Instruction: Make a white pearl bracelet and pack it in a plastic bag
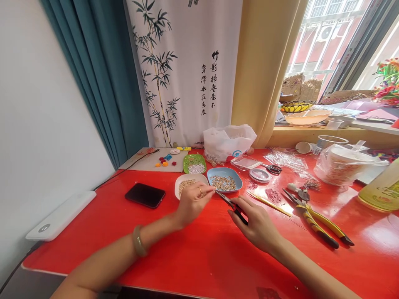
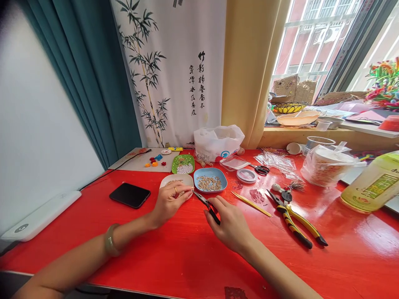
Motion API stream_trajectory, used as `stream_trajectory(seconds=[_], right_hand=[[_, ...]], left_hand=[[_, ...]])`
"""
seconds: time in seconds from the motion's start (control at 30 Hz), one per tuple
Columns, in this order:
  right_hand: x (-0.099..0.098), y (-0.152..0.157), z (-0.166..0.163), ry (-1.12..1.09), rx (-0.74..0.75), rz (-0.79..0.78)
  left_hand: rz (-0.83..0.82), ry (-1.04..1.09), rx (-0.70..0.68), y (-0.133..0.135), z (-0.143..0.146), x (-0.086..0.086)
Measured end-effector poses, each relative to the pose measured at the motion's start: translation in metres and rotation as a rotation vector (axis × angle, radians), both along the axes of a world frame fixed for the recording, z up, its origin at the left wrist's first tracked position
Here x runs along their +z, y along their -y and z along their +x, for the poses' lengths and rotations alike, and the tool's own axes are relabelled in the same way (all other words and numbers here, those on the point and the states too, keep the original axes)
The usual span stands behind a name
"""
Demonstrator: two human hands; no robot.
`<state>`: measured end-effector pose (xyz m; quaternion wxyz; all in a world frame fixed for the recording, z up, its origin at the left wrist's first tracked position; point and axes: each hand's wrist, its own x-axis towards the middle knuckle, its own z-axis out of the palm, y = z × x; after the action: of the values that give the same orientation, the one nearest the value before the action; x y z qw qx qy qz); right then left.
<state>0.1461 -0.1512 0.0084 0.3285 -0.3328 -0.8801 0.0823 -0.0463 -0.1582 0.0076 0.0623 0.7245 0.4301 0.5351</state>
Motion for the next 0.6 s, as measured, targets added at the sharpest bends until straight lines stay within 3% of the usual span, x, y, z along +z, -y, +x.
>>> stream_trajectory(seconds=[0.6], right_hand=[[0.0041, 0.0005, -0.0014, 0.024, -0.023, -0.080]], left_hand=[[0.106, -0.093, 0.011, -0.0017, -0.0031, -0.0023]])
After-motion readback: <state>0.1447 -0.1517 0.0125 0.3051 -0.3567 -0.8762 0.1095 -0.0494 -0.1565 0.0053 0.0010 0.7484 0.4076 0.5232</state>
